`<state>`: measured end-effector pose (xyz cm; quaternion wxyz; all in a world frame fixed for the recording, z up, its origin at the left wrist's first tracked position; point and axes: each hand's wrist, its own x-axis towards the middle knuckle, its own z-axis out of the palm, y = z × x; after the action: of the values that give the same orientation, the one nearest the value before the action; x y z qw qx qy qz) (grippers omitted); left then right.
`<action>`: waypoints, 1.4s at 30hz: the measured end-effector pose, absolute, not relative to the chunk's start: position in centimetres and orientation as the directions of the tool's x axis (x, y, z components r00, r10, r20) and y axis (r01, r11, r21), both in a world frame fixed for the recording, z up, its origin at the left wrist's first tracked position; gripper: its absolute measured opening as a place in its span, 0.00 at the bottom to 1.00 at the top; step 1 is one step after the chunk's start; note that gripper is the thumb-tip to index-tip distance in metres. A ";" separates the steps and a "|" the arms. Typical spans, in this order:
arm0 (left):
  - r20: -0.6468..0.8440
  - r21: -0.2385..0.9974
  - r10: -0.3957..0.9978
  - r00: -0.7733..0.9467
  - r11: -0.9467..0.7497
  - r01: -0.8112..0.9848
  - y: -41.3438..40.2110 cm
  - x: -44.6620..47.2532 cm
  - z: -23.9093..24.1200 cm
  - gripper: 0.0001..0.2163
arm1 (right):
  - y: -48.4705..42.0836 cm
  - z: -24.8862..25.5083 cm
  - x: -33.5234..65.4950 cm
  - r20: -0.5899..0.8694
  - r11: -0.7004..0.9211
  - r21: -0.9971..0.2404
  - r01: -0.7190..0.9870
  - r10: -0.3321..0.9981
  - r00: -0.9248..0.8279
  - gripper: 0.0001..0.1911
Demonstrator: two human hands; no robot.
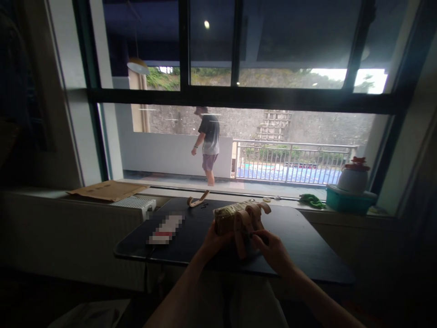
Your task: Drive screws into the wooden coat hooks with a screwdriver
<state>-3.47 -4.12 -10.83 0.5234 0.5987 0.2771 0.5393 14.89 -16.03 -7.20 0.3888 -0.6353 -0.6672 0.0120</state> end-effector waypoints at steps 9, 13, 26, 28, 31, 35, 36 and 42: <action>0.344 0.932 0.906 0.245 -0.298 -0.207 -3.1 -3.5 -11.7 0.31 | -17.0 -5.6 13.8 0.499 0.240 -0.370 0.897 0.866 -0.026 0.15; 0.350 0.930 0.898 0.266 -0.299 -0.215 -3.2 -3.5 -11.6 0.31 | -16.3 -6.8 14.0 0.480 0.188 -0.485 0.854 0.874 0.080 0.19; 0.347 0.928 0.901 0.259 -0.289 -0.235 -4.2 -3.4 -10.8 0.31 | -17.3 -5.3 14.1 0.478 0.208 -0.335 0.919 0.878 -0.025 0.18; 0.349 0.927 0.903 0.251 -0.293 -0.234 -4.2 -3.5 -10.8 0.31 | -17.5 -5.1 13.9 0.478 0.234 -0.303 0.924 0.876 -0.065 0.15; 0.352 0.926 0.902 0.252 -0.295 -0.237 -4.0 -3.5 -10.8 0.31 | -17.2 -5.4 13.7 0.483 0.237 -0.323 0.916 0.874 -0.056 0.14; 0.353 0.925 0.897 0.265 -0.292 -0.243 -3.9 -3.5 -10.9 0.30 | -16.2 -6.3 13.9 0.469 0.169 -0.457 0.873 0.880 0.075 0.16; 0.354 0.925 0.897 0.267 -0.292 -0.243 -3.9 -3.4 -10.9 0.30 | -15.9 -6.6 14.1 0.458 0.157 -0.489 0.858 0.883 0.100 0.17; 0.351 0.926 0.898 0.267 -0.291 -0.239 -4.1 -3.5 -11.0 0.30 | -15.6 -6.4 14.7 0.457 0.158 -0.492 0.856 0.884 0.100 0.16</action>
<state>-3.46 -4.05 -11.01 0.5273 0.5960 0.2763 0.5389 14.71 -15.59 -6.40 0.3594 -0.6486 -0.6707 0.0194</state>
